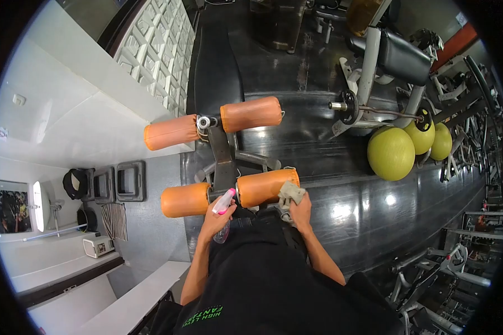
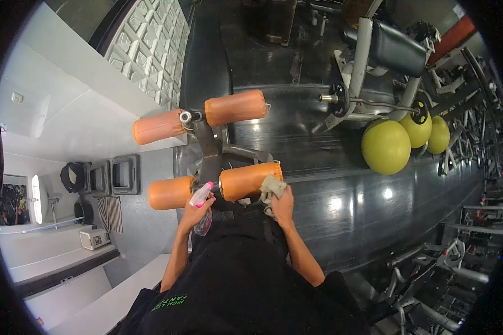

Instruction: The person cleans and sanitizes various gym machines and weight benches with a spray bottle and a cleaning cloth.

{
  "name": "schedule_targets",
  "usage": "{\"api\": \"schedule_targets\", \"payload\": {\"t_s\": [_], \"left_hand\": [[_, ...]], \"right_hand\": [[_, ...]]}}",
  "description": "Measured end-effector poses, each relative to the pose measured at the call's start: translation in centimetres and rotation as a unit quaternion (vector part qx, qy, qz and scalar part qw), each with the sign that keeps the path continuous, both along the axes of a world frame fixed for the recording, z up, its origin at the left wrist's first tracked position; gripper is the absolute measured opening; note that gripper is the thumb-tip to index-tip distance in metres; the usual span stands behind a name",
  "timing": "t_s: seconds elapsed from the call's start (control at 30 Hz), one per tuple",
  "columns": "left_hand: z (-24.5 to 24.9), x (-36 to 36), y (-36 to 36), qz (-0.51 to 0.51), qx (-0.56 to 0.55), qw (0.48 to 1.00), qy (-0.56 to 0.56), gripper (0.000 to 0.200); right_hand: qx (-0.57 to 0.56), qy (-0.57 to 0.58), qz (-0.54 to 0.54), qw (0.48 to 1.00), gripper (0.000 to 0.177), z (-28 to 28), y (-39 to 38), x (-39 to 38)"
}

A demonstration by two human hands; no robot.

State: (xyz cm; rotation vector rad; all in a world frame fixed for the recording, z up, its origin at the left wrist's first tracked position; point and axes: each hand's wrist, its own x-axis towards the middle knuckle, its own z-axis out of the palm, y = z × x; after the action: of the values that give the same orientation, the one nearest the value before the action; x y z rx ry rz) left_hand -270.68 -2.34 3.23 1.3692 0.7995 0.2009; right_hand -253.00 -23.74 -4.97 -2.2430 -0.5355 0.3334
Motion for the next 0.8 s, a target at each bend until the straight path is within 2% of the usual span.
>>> {"api": "schedule_targets", "payload": {"t_s": [0.07,0.1,0.17,0.2,0.23,0.3,0.37,0.4,0.47,0.5,0.53,0.57,0.6,0.63,0.7,0.77,0.8], "left_hand": [[-0.6,-0.3,0.2,-0.009,0.013,1.0,-0.004,0.023],[-0.4,-0.4,0.1,-0.008,0.011,1.0,-0.003,0.023],[0.1,-0.3,0.2,-0.006,0.016,1.0,0.008,0.019],[0.0,-0.4,0.2,-0.007,0.017,1.0,0.009,0.019],[-0.2,-0.5,0.2,-0.003,0.016,1.0,0.0,0.019],[-0.5,-0.4,0.2,-0.004,0.013,1.0,-0.01,0.019],[-0.7,-0.5,0.2,-0.003,0.016,1.0,-0.004,0.019],[-0.6,-0.4,0.1,-0.002,0.015,1.0,-0.005,0.019],[-0.2,-0.5,0.3,-0.002,0.006,1.0,-0.004,0.02],[-0.2,-0.6,0.4,0.002,0.007,1.0,-0.004,0.02],[-0.2,-0.6,0.4,0.012,0.009,1.0,-0.006,0.02],[-0.2,-0.7,0.4,0.022,0.011,1.0,-0.009,0.02],[-0.3,-0.9,0.4,0.026,0.009,1.0,-0.008,0.02],[-0.5,-1.2,0.5,0.027,0.012,0.999,-0.014,0.021],[-0.5,-1.3,0.5,0.031,0.017,0.999,-0.022,0.021],[-0.3,-1.4,0.6,0.032,0.015,0.999,0.004,0.02],[-0.4,-1.4,0.8,0.031,0.015,0.999,0.005,0.02]], "right_hand": [[0.107,-0.002,-0.118,0.987,0.027,0.0,0.2,1.0],[0.104,-0.001,-0.118,0.987,0.027,-0.2,1.0,1.4],[0.149,0.007,-0.216,0.965,0.029,-0.6,4.0,1.6],[0.027,-0.06,-0.115,0.991,0.033,-0.4,5.8,0.9],[-0.095,-0.126,-0.014,0.987,0.038,-0.2,7.5,0.0],[-0.037,-0.097,0.174,0.979,0.047,0.9,9.4,-2.1],[-0.001,-0.006,0.303,0.953,0.053,1.4,10.9,-3.3],[-0.003,-0.007,0.304,0.953,0.053,1.0,10.9,-3.0],[0.119,0.134,0.289,0.94,0.05,-0.1,11.7,-2.1],[0.169,0.168,0.227,0.944,0.047,-3.4,11.6,-1.2],[0.216,0.201,0.164,0.941,0.044,-2.0,11.8,-0.2],[0.209,0.169,0.089,0.959,0.035,-0.5,10.6,1.0],[0.129,0.056,0.01,0.99,0.031,-1.7,9.9,2.9],[0.069,-0.098,0.012,0.993,0.027,0.2,8.9,4.6],[-0.059,-0.106,-0.047,0.991,0.028,1.9,8.2,5.9],[-0.154,-0.081,0.057,0.983,0.031,0.1,8.7,4.9],[-0.107,-0.095,0.141,0.979,0.034,1.2,9.4,3.7]]}}
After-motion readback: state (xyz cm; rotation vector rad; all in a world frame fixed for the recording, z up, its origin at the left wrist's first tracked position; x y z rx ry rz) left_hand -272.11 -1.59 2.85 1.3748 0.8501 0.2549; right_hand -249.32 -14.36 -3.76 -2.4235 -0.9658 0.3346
